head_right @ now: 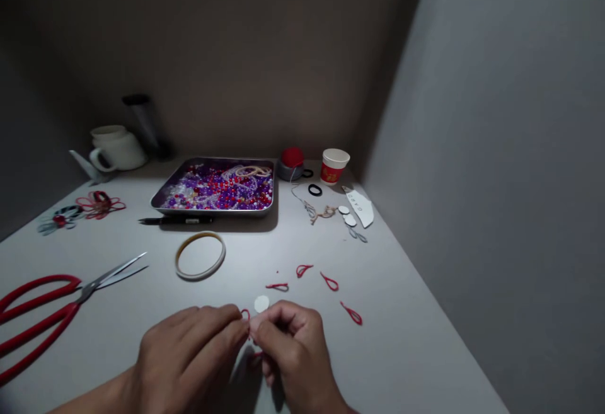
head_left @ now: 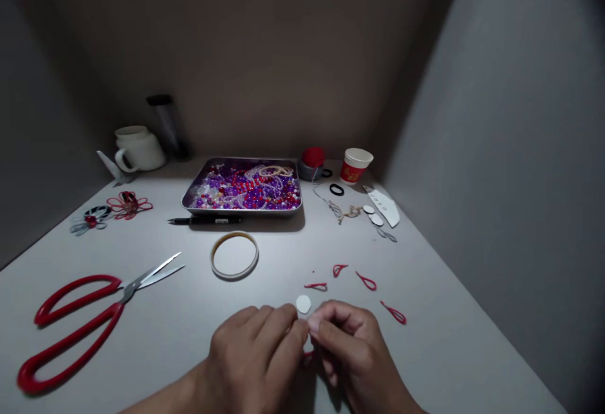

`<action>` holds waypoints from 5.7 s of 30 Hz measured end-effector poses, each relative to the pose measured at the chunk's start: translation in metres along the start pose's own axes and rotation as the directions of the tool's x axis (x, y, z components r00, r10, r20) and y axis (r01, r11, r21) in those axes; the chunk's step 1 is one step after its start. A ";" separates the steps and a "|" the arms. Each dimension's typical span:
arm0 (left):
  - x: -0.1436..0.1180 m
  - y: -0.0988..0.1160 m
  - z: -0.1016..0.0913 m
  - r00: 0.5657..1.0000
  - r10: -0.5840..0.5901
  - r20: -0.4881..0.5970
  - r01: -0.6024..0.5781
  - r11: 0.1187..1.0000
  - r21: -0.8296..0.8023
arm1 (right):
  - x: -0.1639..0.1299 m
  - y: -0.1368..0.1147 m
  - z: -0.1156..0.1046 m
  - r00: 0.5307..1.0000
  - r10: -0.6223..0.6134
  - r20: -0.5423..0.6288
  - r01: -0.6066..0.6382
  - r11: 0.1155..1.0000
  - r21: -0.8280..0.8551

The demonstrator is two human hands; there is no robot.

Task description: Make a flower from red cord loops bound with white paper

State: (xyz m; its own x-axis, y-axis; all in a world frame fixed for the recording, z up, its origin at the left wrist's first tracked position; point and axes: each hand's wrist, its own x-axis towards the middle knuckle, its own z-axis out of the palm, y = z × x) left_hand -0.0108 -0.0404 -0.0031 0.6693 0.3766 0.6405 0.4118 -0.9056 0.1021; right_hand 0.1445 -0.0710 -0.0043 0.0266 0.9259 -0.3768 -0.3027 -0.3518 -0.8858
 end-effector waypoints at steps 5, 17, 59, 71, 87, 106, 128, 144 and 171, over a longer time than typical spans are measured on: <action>0.001 0.002 -0.002 0.998 0.015 0.061 -0.015 1.000 0.011 | -0.001 0.001 -0.003 0.996 0.010 0.088 -0.010 1.000 0.000; 0.035 0.004 -0.011 0.320 -0.635 0.703 0.839 -0.154 -0.521 | -0.001 0.001 -0.005 0.761 -0.636 0.129 0.635 0.689 -0.349; 0.035 -0.007 -0.013 0.363 -0.581 0.728 0.866 -0.078 -0.494 | -0.003 -0.013 0.002 0.985 -0.164 0.055 0.173 0.931 -0.320; 0.034 -0.003 -0.015 0.420 -0.623 0.661 0.898 0.180 -0.401 | -0.005 -0.008 0.002 0.957 -0.268 0.109 0.289 0.910 -0.297; 0.034 -0.011 -0.007 0.179 -0.489 0.854 0.858 -0.347 -0.379 | 0.001 -0.005 -0.014 0.489 -0.724 0.487 0.825 0.203 -0.527; 0.033 -0.005 -0.008 0.361 -0.576 0.734 0.871 -0.072 -0.486 | 0.005 -0.001 -0.004 0.904 -0.417 0.093 0.402 0.757 -0.515; 0.032 -0.012 -0.009 0.264 -0.560 0.785 0.763 -0.377 -0.525 | 0.007 -0.008 -0.010 0.948 -0.319 0.013 0.297 0.863 -0.409; 0.030 0.009 0.004 0.278 -0.720 0.636 0.695 -0.306 -0.650 | 0.004 0.012 0.004 0.995 0.064 0.071 -0.070 0.994 0.081; 0.014 -0.003 -0.006 0.471 -0.772 0.428 0.777 0.133 -0.616 | 0.006 -0.040 -0.040 0.976 -0.198 -0.091 0.100 0.778 -0.620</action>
State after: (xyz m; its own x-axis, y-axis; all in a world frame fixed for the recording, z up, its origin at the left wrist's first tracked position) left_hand -0.0064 -0.0333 0.0105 0.2619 0.9596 -0.1026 0.1940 0.0518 0.9796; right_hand 0.1948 -0.0564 0.0184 0.1723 0.9608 -0.2172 0.3574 -0.2664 -0.8951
